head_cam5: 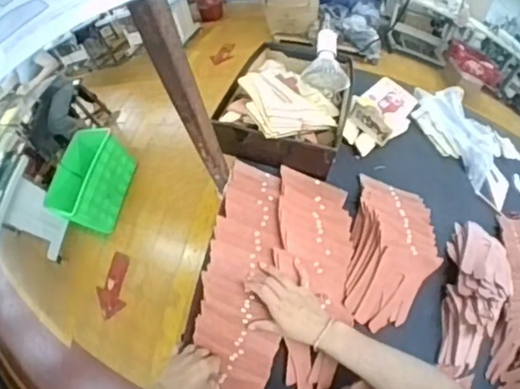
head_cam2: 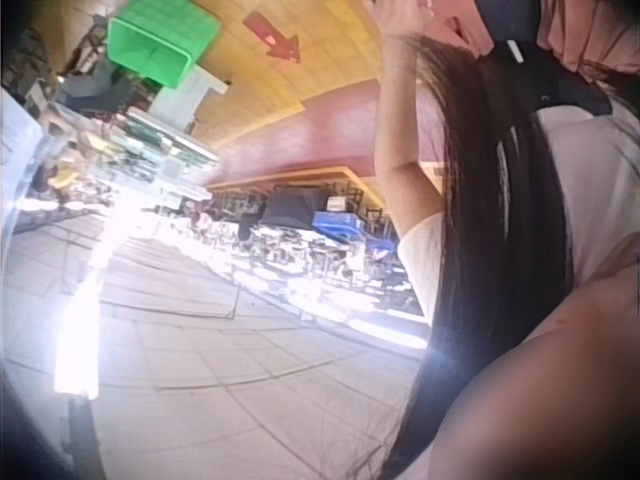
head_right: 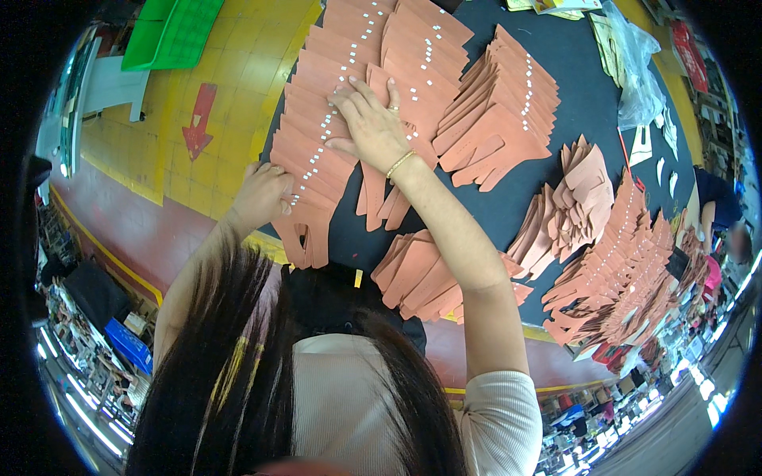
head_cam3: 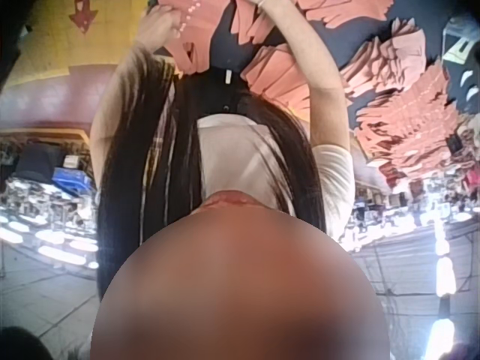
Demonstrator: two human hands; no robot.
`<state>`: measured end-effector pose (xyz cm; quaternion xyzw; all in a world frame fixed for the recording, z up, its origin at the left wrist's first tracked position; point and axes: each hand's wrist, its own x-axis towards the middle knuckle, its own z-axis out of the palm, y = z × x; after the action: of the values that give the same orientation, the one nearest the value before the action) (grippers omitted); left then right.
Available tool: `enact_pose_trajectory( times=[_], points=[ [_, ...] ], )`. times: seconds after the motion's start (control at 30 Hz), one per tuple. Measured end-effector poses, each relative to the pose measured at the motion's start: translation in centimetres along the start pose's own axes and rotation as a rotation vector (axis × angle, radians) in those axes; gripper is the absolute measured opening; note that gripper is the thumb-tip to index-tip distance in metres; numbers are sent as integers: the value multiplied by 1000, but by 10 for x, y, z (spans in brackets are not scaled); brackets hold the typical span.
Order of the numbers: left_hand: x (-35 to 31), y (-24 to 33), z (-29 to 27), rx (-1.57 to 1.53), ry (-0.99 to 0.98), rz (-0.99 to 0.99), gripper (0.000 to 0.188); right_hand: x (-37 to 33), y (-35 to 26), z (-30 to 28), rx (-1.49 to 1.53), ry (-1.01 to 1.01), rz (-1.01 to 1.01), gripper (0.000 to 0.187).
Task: The person repeatedly picks up individual salmon-colored fabric pieces from a table and stacks them into neat piles. The person handles the pieces by hand, aligning them and occasionally smoothing the stacks. The task continues throughout the clip without a visible final destination for the stacked pieces.
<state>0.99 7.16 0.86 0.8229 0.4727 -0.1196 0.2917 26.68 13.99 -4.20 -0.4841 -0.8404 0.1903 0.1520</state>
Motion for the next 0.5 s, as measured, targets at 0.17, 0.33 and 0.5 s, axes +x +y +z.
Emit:
enact_pose_trajectory(
  times=[0.17,0.33,0.5],
  points=[
    [0,1,-1,0,-5,-7,35,-1,1,3,31,85,18,119],
    [0,1,1,2,-25,-27,34,-1,3,6,32,113,6,122],
    [0,1,1,4,-15,-30,31,0,3,4,-24,79,3,116]
  ],
)
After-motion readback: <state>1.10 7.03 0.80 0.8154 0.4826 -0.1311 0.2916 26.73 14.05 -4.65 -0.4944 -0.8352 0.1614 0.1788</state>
